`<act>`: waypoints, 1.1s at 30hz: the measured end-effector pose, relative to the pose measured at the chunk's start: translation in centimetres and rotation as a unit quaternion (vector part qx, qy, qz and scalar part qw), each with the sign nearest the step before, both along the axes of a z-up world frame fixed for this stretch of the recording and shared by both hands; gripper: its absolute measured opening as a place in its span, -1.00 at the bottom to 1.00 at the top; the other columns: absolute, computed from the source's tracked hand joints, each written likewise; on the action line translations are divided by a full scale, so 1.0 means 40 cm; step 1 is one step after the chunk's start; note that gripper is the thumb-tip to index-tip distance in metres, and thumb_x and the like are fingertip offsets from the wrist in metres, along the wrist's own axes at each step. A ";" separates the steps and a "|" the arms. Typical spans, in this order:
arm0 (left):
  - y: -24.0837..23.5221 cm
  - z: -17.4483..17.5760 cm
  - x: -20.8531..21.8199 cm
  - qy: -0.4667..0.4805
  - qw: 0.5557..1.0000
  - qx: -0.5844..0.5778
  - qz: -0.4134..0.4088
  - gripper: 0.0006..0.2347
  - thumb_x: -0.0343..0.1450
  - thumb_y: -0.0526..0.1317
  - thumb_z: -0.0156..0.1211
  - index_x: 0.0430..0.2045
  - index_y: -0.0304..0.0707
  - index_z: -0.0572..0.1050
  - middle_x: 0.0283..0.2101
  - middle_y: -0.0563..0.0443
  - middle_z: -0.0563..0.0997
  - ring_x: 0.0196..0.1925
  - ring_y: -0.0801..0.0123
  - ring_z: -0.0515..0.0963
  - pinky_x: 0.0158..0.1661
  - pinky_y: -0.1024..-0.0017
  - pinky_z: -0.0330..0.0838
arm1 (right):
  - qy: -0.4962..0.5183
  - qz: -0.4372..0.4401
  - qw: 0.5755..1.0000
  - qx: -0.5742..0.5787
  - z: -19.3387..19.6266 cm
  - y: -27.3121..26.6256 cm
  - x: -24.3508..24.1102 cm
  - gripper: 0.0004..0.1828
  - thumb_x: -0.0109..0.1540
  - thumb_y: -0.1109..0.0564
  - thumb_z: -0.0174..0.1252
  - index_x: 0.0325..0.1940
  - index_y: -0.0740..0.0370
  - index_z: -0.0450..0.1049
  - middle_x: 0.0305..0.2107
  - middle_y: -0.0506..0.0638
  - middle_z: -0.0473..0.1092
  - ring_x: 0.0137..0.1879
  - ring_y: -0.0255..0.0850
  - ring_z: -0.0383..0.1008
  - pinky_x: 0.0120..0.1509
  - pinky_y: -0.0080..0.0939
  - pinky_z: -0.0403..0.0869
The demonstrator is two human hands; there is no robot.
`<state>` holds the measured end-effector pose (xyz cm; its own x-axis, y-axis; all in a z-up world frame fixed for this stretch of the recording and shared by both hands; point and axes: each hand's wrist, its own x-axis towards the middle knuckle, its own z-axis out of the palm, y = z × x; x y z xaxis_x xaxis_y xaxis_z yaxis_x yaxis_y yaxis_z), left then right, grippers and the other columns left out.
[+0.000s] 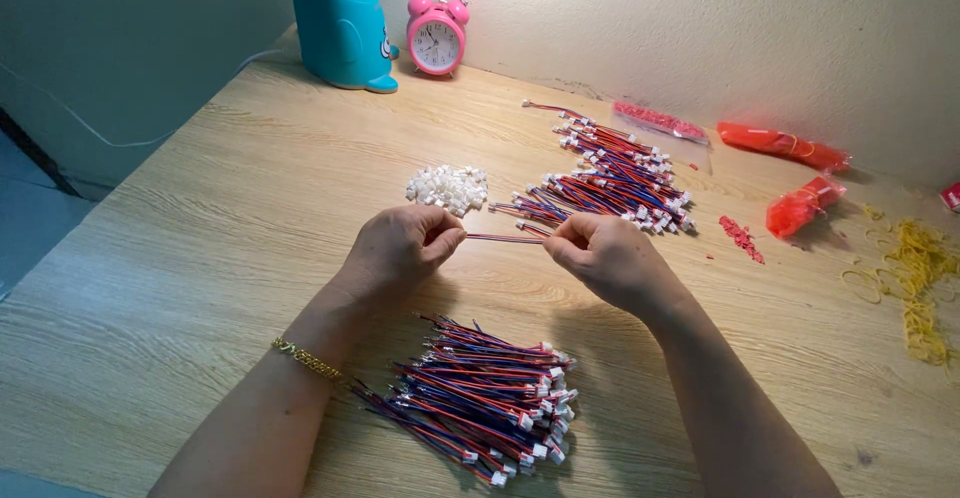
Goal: Assembling electronic wire harnesses by inserting wires into plastic connector housings
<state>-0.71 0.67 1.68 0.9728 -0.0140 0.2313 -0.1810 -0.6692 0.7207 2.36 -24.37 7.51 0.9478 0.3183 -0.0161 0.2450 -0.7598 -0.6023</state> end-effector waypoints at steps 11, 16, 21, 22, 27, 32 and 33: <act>-0.015 -0.002 -0.002 -0.020 1.000 0.012 -0.010 -0.90 0.35 -0.14 0.18 -0.39 0.00 0.62 -0.51 -0.03 0.59 -0.35 0.18 0.63 -0.26 0.28 0.48 | -0.068 0.143 0.987 -0.035 -0.059 0.138 0.036 -0.81 0.20 0.03 0.14 -0.17 0.09 0.56 -0.37 0.11 0.51 -0.17 0.07 0.54 -0.10 -0.01 0.49; -0.002 -0.034 0.025 0.008 0.993 -0.119 -0.004 -0.89 0.38 -0.17 0.17 -0.33 0.02 0.63 -0.52 0.11 0.60 -0.43 0.49 0.55 -0.29 0.43 0.47 | 0.012 0.100 0.995 0.026 -0.085 0.150 0.059 -0.84 0.22 0.04 0.10 -0.35 0.08 0.55 -0.58 -0.02 0.48 -0.40 -0.24 0.53 -0.24 -0.26 0.48; 0.003 -0.044 0.025 0.028 0.969 -0.246 0.007 -0.87 0.40 -0.22 0.19 -0.26 -0.15 0.62 -0.45 0.03 0.62 -0.41 0.52 0.58 -0.29 0.55 0.50 | -0.013 0.094 0.995 0.030 -0.087 0.129 0.064 -0.82 0.24 0.04 0.08 -0.33 0.07 0.56 -0.55 0.04 0.49 -0.34 -0.07 0.53 -0.20 -0.12 0.45; -0.001 -0.042 0.025 0.028 0.969 -0.245 0.007 -0.87 0.40 -0.22 0.19 -0.26 -0.15 0.62 -0.45 0.03 0.62 -0.41 0.52 0.58 -0.29 0.55 0.50 | -0.013 0.093 0.995 0.031 -0.091 0.128 0.067 -0.82 0.24 0.04 0.08 -0.33 0.07 0.56 -0.55 0.04 0.49 -0.34 -0.07 0.53 -0.20 -0.12 0.45; -0.008 -0.040 0.027 0.034 0.963 -0.269 0.005 -0.87 0.36 -0.24 0.27 -0.31 -0.25 0.62 -0.53 -0.01 0.59 -0.46 0.50 0.57 -0.36 0.56 0.49 | -0.006 0.102 0.994 0.036 -0.103 0.129 0.073 -0.84 0.24 0.03 0.09 -0.32 0.08 0.54 -0.53 0.02 0.51 -0.33 -0.10 0.52 -0.21 -0.14 0.45; -0.017 -0.030 0.015 0.047 0.952 -0.301 0.004 -0.87 0.36 -0.25 0.27 -0.35 -0.34 0.61 -0.53 -0.06 0.58 -0.48 0.48 0.57 -0.44 0.58 0.49 | 0.011 0.101 0.993 0.065 -0.087 0.134 0.060 -0.85 0.25 0.07 0.10 -0.32 0.13 0.54 -0.58 0.04 0.48 -0.44 -0.16 0.46 -0.30 -0.19 0.43; -0.018 -0.024 0.010 0.054 0.945 -0.324 0.006 -0.86 0.36 -0.26 0.26 -0.35 -0.40 0.60 -0.50 -0.11 0.59 -0.49 0.47 0.55 -0.49 0.61 0.51 | 0.017 0.103 0.991 0.088 -0.088 0.134 0.062 -0.86 0.24 0.08 0.12 -0.30 0.15 0.55 -0.61 0.06 0.46 -0.50 -0.18 0.42 -0.36 -0.21 0.41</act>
<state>-0.29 -0.07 0.71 0.9903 0.1082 0.0874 -0.0786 -0.0833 0.9934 4.85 -19.00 3.99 0.8624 0.5055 0.0267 0.3618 -0.5787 -0.7309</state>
